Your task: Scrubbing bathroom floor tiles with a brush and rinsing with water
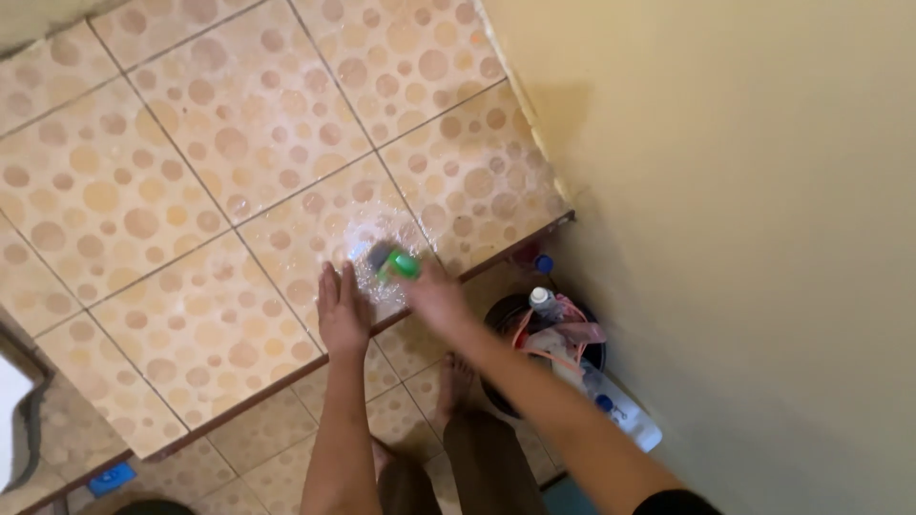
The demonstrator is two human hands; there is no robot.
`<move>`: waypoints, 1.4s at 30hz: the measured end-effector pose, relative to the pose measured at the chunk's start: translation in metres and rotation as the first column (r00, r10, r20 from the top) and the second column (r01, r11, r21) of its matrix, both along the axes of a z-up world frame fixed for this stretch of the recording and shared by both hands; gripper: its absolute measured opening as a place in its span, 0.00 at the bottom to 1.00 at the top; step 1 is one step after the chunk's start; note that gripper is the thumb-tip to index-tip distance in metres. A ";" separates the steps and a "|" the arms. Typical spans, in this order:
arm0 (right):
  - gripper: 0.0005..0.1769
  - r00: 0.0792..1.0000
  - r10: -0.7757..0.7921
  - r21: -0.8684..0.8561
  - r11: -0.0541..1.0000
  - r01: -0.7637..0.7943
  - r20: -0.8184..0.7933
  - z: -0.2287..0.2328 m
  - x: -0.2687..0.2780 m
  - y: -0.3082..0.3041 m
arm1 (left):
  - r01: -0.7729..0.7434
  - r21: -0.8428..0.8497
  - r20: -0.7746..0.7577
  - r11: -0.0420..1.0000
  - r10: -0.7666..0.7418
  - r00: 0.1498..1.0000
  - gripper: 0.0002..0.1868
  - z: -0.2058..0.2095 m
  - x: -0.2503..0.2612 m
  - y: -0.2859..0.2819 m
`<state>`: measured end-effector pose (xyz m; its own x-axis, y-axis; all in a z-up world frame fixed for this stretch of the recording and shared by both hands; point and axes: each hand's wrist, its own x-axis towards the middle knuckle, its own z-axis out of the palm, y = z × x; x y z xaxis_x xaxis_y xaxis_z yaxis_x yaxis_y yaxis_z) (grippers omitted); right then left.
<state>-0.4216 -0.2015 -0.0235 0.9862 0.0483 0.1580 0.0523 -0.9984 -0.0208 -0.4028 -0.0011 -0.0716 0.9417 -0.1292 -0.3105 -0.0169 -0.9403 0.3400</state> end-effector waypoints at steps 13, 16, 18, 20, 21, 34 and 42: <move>0.42 0.666 -0.550 0.125 0.717 0.686 -0.503 0.005 0.005 -0.082 | -0.055 -0.137 0.174 0.989 0.079 0.982 0.30 0.010 -0.047 0.089; 0.39 0.638 -0.440 0.102 0.768 0.632 -0.632 0.039 0.010 0.021 | -0.140 -0.144 0.223 0.980 0.170 0.960 0.26 0.015 -0.063 0.132; 0.38 0.619 -0.374 0.091 0.804 0.587 -0.691 0.050 0.012 0.090 | -0.181 -0.132 0.258 0.975 0.210 0.943 0.26 0.020 -0.071 0.161; 0.32 0.643 -0.246 0.171 0.840 0.514 -0.725 0.048 0.009 0.152 | -0.247 -0.162 0.225 0.955 0.279 0.934 0.24 0.027 -0.078 0.190; 0.32 0.648 -0.238 0.175 0.845 0.506 -0.724 0.043 0.004 0.185 | -0.255 -0.161 0.228 0.953 0.288 0.930 0.24 0.026 -0.079 0.202; 0.40 0.593 -0.457 0.138 0.705 0.696 -0.663 0.008 0.009 0.120 | -0.315 0.039 0.096 0.948 0.311 0.946 0.39 0.032 -0.086 0.345; 0.43 0.599 -0.651 -0.044 0.693 0.719 -0.466 0.008 0.007 0.195 | -0.335 -0.053 0.089 0.941 0.338 0.937 0.43 0.035 -0.092 0.359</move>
